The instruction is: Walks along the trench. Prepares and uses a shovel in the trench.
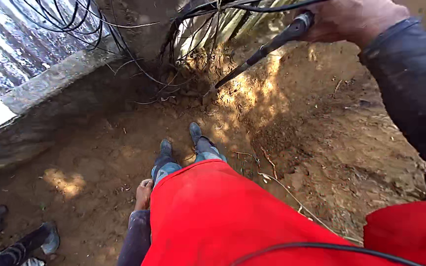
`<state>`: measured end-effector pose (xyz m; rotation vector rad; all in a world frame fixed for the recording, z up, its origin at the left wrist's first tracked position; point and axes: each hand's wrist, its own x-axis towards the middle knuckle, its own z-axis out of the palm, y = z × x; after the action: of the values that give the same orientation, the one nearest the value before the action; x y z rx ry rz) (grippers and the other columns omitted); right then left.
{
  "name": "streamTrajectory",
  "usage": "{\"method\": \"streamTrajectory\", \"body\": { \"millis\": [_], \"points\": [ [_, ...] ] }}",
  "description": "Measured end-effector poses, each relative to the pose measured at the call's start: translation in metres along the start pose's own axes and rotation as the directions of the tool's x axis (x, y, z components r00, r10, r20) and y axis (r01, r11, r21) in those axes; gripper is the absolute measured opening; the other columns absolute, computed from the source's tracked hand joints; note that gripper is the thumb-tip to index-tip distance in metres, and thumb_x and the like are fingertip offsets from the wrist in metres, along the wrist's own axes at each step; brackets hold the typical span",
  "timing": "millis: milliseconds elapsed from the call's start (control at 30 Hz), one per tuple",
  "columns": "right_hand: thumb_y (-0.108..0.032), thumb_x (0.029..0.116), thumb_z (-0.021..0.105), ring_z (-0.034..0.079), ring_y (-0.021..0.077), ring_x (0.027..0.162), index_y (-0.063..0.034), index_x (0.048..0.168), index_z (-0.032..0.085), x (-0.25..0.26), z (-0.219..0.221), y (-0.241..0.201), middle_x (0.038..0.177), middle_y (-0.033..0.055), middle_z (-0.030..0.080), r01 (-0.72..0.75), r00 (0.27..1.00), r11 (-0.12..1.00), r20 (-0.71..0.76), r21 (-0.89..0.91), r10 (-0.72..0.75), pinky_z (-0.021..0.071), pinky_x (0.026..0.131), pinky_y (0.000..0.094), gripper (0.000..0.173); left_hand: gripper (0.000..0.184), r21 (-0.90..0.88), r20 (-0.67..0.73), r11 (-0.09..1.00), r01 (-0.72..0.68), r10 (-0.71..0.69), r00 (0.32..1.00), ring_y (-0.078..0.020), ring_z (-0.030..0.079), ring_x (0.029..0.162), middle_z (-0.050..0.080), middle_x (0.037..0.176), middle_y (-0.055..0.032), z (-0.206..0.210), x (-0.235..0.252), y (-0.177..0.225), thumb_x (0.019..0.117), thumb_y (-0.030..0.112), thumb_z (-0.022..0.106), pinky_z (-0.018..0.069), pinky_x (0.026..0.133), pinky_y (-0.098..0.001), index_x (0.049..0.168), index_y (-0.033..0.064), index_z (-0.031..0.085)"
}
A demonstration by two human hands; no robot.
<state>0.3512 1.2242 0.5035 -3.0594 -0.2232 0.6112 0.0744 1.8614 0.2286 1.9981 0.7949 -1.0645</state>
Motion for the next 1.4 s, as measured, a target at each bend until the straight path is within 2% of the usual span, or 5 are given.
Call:
{"method": "streamTrajectory", "body": {
  "millis": [333, 600, 800, 967, 1400],
  "points": [
    [-0.005, 0.0874, 0.07, 0.07, 0.0294, 0.083, -0.0077, 0.085, 0.069, -0.266, 0.182, -0.323, 0.079, 0.0102, 0.069, -0.047, 0.973, 0.999, -0.227, 0.019, 0.05, 0.0538, 0.093, 0.0508, 0.004, 0.034, 0.275, 0.296, 0.941, -0.199, 0.114, 0.948, -0.0257, 0.066, 0.104, 0.065, 0.123, -0.021, -0.091, 0.11, 0.068, 0.1078, 0.019, 0.049, 0.0549, 0.09, -0.0431, 0.133, -0.0017, 0.057],
    [-0.011, 0.0837, 0.073, 0.067, 0.0273, 0.076, -0.0108, 0.087, 0.072, -0.264, 0.2, -0.39, 0.077, 0.0072, 0.068, -0.275, 0.876, 0.947, -0.363, 0.166, 0.318, 0.0532, 0.079, 0.0472, 0.004, 0.07, 0.08, 0.783, 0.959, -0.272, 0.109, 0.612, -0.0239, 0.065, 0.119, 0.063, 0.137, -0.0143, 0.095, -0.015, 0.148, 0.1097, 0.057, 0.021, 0.0524, 0.1, -0.0417, 0.146, 0.0039, 0.049],
    [-0.045, 0.0871, 0.077, 0.072, 0.0181, 0.079, -0.0048, 0.093, 0.075, -0.385, 0.183, -0.493, 0.086, 0.0082, 0.076, -0.661, 0.168, 0.303, -0.259, 0.686, 0.951, 0.0588, 0.072, 0.0396, 0.041, 0.085, -0.171, 0.897, 0.982, 0.076, 0.124, 0.424, -0.0178, 0.066, 0.114, 0.064, 0.136, -0.0063, 0.195, -0.141, 0.116, 0.0977, 0.08, 0.018, 0.0551, 0.094, -0.037, 0.145, 0.0147, 0.047],
    [-0.03, 0.0801, 0.081, 0.064, 0.0033, 0.064, -0.0003, 0.107, 0.066, -0.442, 0.221, -0.599, 0.076, -0.0025, 0.067, -0.011, -0.383, -0.476, 0.436, 0.879, 0.814, 0.0579, 0.062, 0.0224, 0.042, 0.038, -0.111, 0.792, 0.949, 0.297, -0.096, 0.603, -0.019, 0.066, 0.089, 0.065, 0.104, -0.0093, 0.222, -0.189, 0.014, 0.1093, 0.04, 0.045, 0.0576, 0.08, -0.0357, 0.127, 0.0064, 0.051],
    [-0.017, 0.1096, 0.045, 0.068, 0.0169, 0.07, -0.0093, 0.097, 0.056, -0.409, 0.356, -0.62, 0.074, 0.0024, 0.064, 0.945, -0.11, -0.219, 0.865, 0.244, 0.49, 0.0629, 0.077, 0.04, 0.018, 0.025, 0.507, 0.715, 0.773, -0.381, -0.131, 0.686, -0.0182, 0.062, 0.068, 0.062, 0.087, -0.012, 0.324, -0.147, -0.109, 0.0991, 0.016, 0.064, 0.0554, 0.063, -0.0327, 0.115, -0.0024, 0.058]
  ]
}}
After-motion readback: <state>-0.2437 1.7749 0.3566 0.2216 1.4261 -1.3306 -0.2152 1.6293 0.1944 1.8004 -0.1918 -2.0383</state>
